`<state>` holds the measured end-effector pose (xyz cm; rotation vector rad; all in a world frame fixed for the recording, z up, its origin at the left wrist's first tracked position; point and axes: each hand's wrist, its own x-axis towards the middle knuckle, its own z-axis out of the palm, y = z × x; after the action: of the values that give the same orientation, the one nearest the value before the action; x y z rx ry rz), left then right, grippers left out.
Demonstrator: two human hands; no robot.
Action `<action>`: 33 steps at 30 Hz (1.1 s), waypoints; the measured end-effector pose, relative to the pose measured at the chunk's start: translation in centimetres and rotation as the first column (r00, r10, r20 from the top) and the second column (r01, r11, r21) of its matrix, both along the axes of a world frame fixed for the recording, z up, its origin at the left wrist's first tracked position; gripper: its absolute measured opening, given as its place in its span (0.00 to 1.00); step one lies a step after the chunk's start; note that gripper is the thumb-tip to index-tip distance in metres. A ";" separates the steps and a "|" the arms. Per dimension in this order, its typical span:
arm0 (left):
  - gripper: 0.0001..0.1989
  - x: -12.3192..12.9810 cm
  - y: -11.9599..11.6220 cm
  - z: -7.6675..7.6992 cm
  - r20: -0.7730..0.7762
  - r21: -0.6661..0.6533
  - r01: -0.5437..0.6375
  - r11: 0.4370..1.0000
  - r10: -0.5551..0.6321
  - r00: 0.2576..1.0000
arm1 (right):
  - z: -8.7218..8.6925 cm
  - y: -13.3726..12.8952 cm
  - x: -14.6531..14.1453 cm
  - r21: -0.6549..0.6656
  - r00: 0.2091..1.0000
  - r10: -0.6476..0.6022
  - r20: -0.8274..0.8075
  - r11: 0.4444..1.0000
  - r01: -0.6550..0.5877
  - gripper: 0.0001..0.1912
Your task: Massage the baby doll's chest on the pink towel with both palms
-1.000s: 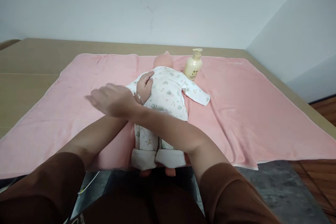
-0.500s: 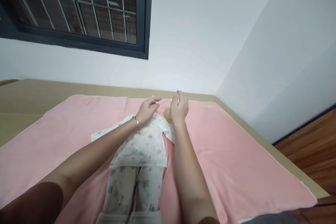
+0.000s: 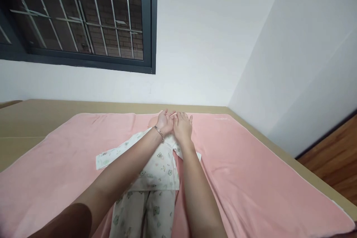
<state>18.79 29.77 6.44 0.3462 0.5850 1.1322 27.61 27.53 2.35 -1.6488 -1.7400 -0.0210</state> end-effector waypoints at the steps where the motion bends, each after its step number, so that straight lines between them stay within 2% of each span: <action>1: 0.22 -0.4 -0.6 0.0 -0.012 0.000 -0.005 1.000 0.005 1.000 | -0.1 -0.1 0.0 -0.003 1.000 -0.003 -0.005 1.000 0.003 0.30; 5: 0.22 -4.0 -4.2 0.5 -0.115 0.058 0.010 0.998 -0.003 0.993 | -0.5 -0.2 -0.1 -0.003 0.999 -0.013 -0.041 1.000 0.013 0.31; 8: 0.23 -7.5 -7.1 1.3 -0.194 0.219 0.010 0.976 0.034 0.980 | -0.7 -0.3 0.1 0.014 0.999 -0.004 -0.050 1.000 0.005 0.31; 10: 0.24 -9.4 -8.2 1.7 -0.299 0.402 -0.021 0.915 0.154 0.942 | -0.7 -0.4 0.4 0.007 0.999 0.006 -0.050 1.000 -0.006 0.30; 12: 0.26 -10.5 -8.5 1.5 -0.415 0.577 -0.008 0.816 0.302 0.858 | -0.4 -0.7 0.7 -0.013 0.999 0.035 -0.035 0.999 -0.035 0.29; 14: 0.27 -10.7 -8.5 0.7 -0.489 0.682 0.045 0.730 0.410 0.770 | 0.4 -1.3 0.6 -0.020 0.997 0.078 -0.026 0.997 -0.079 0.30; 15: 0.28 -10.5 -8.6 0.2 -0.512 0.706 0.074 0.704 0.436 0.740 | 0.9 -1.8 0.3 -0.009 0.993 0.111 -0.035 0.994 -0.111 0.30; 18: 0.28 -9.2 -9.3 -0.9 -0.550 0.730 0.137 0.670 0.456 0.699 | 2.7 -4.0 -2.3 0.092 0.954 0.279 -0.107 0.958 -0.270 0.33; 21: 0.28 -8.2 -10.8 -1.2 -0.529 0.788 0.132 0.601 0.552 0.644 | 3.8 -7.5 -6.3 0.189 0.879 0.446 -0.167 0.890 -0.416 0.36; 24: 0.30 -8.3 -11.5 -1.0 -0.461 0.863 0.119 0.492 0.668 0.583 | 3.9 -11.5 -10.1 0.249 0.841 0.492 -0.227 0.864 -0.438 0.41; 27: 0.27 -9.3 -11.4 -1.1 -0.423 0.901 0.145 0.410 0.748 0.512 | 4.0 -15.4 -12.2 0.295 0.801 0.567 -0.193 0.812 -0.504 0.40; 30: 0.26 -10.0 -12.2 -0.7 -0.424 0.905 0.184 0.383 0.780 0.461 | 4.7 -18.0 -12.6 0.287 0.750 0.633 -0.191 0.767 -0.574 0.39; 33: 0.26 -9.8 -15.2 0.9 -0.444 0.895 0.197 0.401 0.754 0.484 | 5.5 -18.7 -11.8 0.326 0.662 0.715 -0.225 0.695 -0.640 0.38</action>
<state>8.99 14.60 7.32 1.9350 0.8824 1.6107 15.79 8.78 7.84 -0.6908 -1.8939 0.3922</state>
